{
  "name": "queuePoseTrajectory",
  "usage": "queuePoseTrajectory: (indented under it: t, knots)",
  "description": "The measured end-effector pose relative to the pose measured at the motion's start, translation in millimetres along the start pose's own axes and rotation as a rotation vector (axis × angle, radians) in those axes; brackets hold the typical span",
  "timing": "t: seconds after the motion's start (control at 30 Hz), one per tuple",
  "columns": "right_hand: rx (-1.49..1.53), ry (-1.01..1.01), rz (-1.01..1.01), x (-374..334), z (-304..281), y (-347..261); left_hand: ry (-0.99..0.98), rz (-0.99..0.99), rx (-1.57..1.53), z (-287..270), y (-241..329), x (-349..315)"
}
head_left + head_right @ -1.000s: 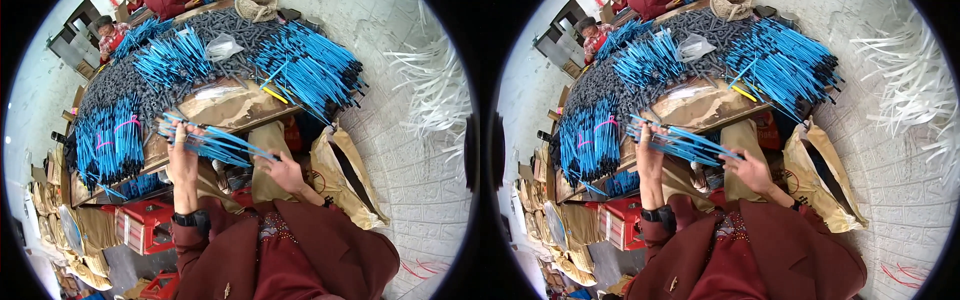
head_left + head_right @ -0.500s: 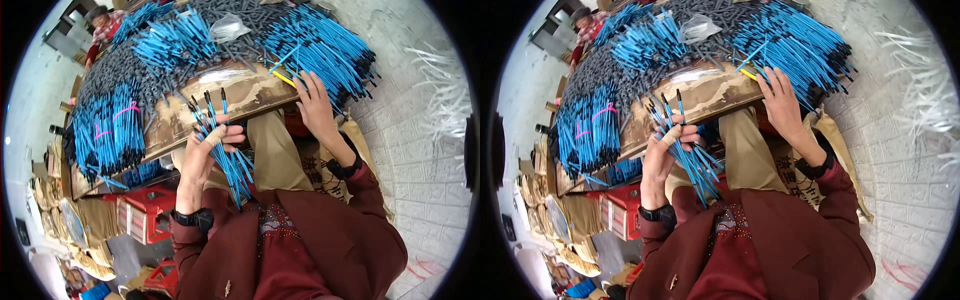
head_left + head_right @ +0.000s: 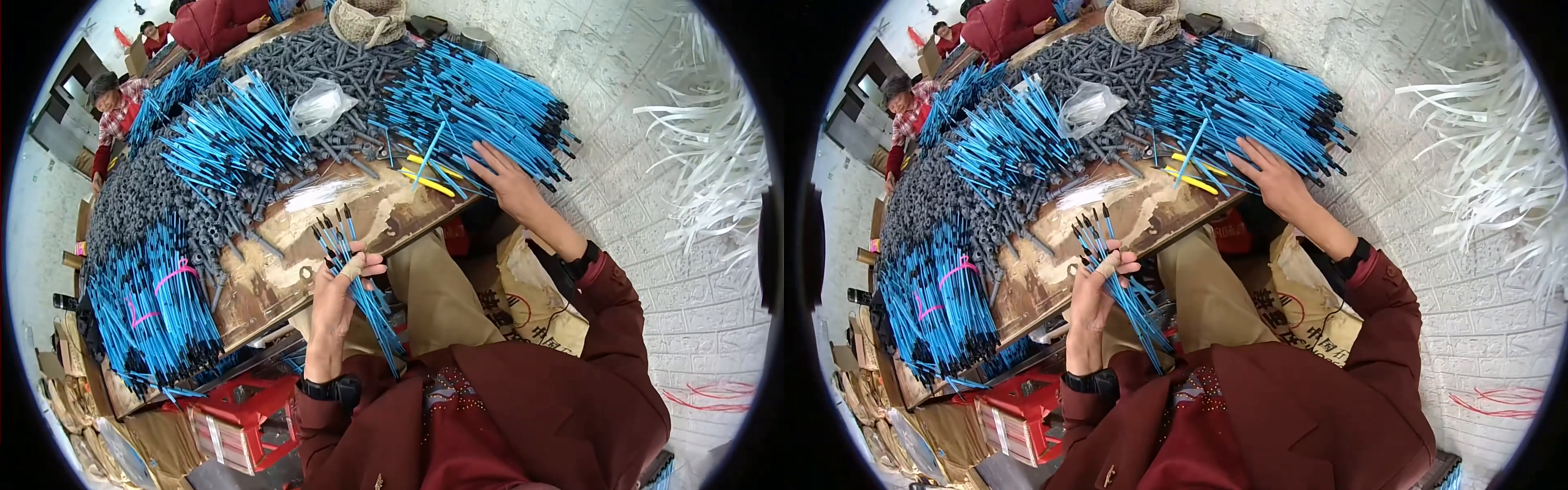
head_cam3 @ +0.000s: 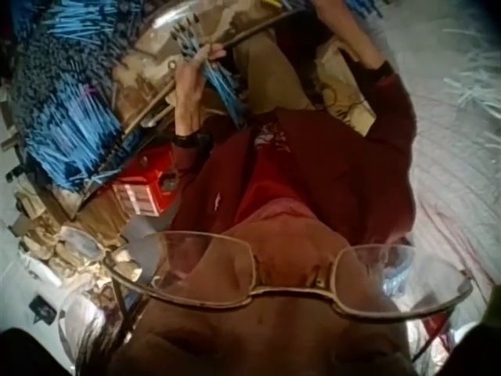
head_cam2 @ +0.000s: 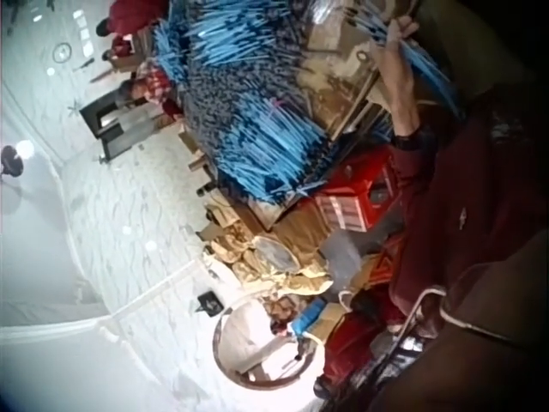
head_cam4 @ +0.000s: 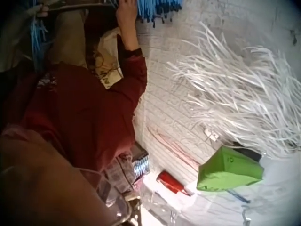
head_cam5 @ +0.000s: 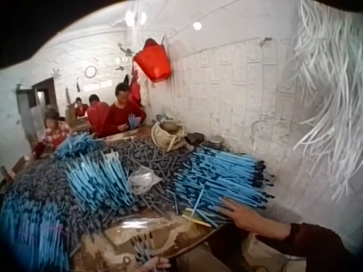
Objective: Gathering blue cable components, organizing them into bundles, securing them with ties, and trimming excess material with pliers.
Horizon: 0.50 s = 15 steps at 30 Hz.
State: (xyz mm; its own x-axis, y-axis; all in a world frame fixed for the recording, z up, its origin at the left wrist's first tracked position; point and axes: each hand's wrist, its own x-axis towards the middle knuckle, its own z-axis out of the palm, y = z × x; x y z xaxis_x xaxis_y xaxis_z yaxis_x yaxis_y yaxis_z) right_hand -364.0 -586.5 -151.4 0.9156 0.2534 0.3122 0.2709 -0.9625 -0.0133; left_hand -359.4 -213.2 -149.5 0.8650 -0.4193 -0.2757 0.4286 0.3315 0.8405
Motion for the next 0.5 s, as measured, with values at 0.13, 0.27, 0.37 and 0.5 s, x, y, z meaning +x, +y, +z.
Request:
queuePoseTrajectory:
  t: [0.13,0.27,0.37,0.5]
  knots:
    - [0.073,0.103,0.005,39,19,5,0.039,0.009,-0.029,5,-4,7]
    - [0.1,0.221,-0.066,65,40,22,-0.009,0.09,-0.023,9,3,25]
    - [0.233,0.25,-0.106,62,38,21,-0.001,0.215,-0.031,6,2,22]
    - [0.34,0.188,-0.068,45,28,6,-0.059,0.238,-0.097,5,-6,2]
